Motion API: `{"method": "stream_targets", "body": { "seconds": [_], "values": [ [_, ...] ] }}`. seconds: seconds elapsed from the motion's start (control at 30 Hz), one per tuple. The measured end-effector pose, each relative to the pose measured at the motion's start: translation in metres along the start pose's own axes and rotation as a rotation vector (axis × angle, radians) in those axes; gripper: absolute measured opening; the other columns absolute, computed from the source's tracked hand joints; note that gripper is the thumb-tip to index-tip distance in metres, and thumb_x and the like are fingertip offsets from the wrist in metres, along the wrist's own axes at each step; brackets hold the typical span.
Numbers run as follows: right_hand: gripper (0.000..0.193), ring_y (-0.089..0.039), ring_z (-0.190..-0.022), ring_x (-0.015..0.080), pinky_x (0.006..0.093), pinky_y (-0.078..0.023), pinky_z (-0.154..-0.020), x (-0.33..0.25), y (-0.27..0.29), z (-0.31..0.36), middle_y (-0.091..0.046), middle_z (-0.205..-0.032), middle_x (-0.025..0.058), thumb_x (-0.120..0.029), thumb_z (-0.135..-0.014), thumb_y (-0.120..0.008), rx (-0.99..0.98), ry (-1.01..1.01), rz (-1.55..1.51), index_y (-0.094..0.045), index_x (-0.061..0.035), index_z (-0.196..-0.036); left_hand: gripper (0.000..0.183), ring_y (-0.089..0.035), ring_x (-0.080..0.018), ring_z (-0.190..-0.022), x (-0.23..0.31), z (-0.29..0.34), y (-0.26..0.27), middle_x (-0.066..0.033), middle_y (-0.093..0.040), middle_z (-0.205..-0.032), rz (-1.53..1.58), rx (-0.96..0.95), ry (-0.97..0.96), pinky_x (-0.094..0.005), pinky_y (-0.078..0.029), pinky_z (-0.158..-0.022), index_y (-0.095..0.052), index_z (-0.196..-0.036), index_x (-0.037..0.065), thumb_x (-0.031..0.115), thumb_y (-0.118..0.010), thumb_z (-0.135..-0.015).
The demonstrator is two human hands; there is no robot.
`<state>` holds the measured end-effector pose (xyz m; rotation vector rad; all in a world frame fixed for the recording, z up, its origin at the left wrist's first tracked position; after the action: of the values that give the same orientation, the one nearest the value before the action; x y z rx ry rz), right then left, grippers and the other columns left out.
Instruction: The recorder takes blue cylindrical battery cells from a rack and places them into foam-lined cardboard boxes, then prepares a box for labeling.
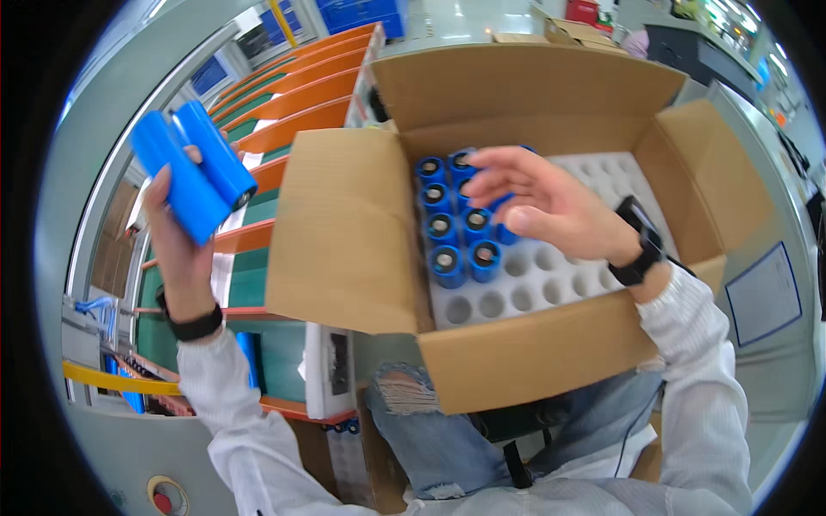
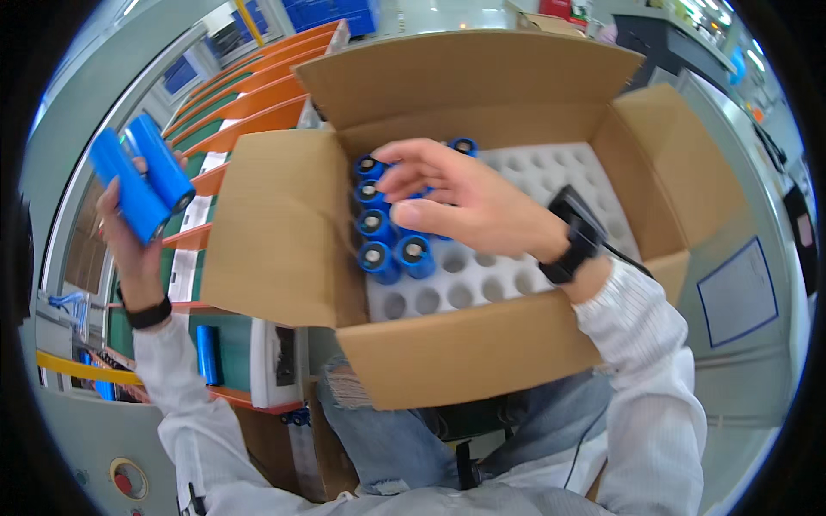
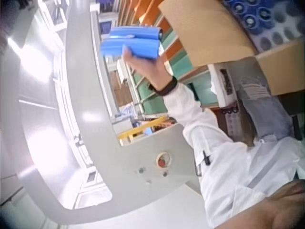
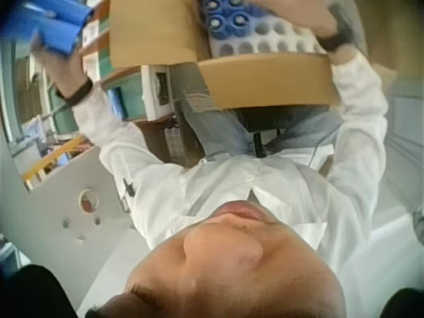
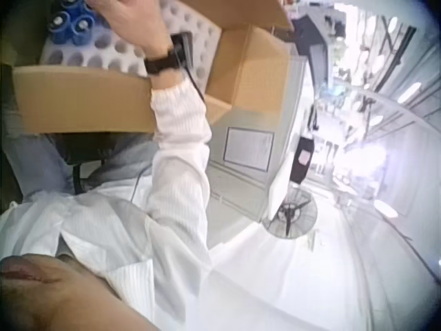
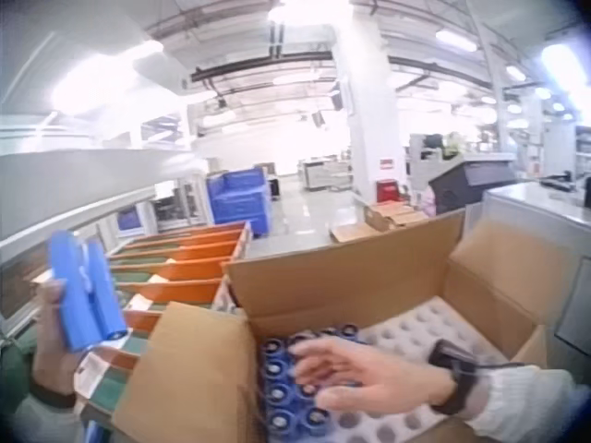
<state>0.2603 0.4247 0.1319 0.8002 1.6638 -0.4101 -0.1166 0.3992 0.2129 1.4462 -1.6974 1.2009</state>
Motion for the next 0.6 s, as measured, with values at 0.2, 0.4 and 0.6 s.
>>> {"method": "stream_targets", "body": {
  "seconds": [0.2,0.4,0.6],
  "values": [
    [0.083,-0.048,-0.126,0.0254,0.0409,-0.042,-0.103,-0.007,0.002,0.022,-0.046,-0.138,0.0156,-0.052,-0.093,-0.056,-0.204,0.101,-0.297,-0.018,-0.0062,-0.151,0.042,-0.061,-0.0209,-0.104,-0.045,0.065,-0.194,-0.014,-0.06,-0.117,-0.076,-0.365,0.203,-0.035,-0.052,-0.088,-0.055,-0.119,-0.001,0.025,-0.064,-0.088],
    [0.058,-0.059,-0.079,0.0101,0.0268,-0.052,-0.067,-0.02,0.052,0.054,-0.059,-0.107,0.0046,-0.029,-0.091,-0.066,0.048,-0.046,-0.143,-0.041,-0.0068,-0.138,0.043,-0.063,-0.0133,-0.087,-0.091,0.071,-0.25,-0.0073,-0.065,-0.1,-0.129,-0.342,0.463,-0.0279,-0.051,-0.079,-0.053,-0.119,-0.003,0.025,-0.066,-0.09],
    [0.065,-0.06,-0.068,0.0137,0.0275,-0.049,-0.063,-0.001,0.105,0.096,-0.064,-0.093,0.0051,-0.037,-0.077,-0.076,-0.185,-0.192,0.645,-0.055,-0.0073,-0.131,0.044,-0.063,-0.0167,-0.087,-0.096,0.067,-0.264,-0.0097,-0.062,-0.098,-0.947,-0.78,0.581,-0.0294,-0.051,-0.073,-0.051,-0.121,0.001,0.033,-0.061,-0.092]
  ]
}}
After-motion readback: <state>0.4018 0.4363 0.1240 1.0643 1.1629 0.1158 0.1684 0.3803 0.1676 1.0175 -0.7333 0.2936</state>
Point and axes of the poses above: each hand's wrist, its own z-axis away from the middle knuckle, its own y-axis out of the back of the hand, x = y × z, the point moved 5 cm from there along -z, towards the middle knuckle
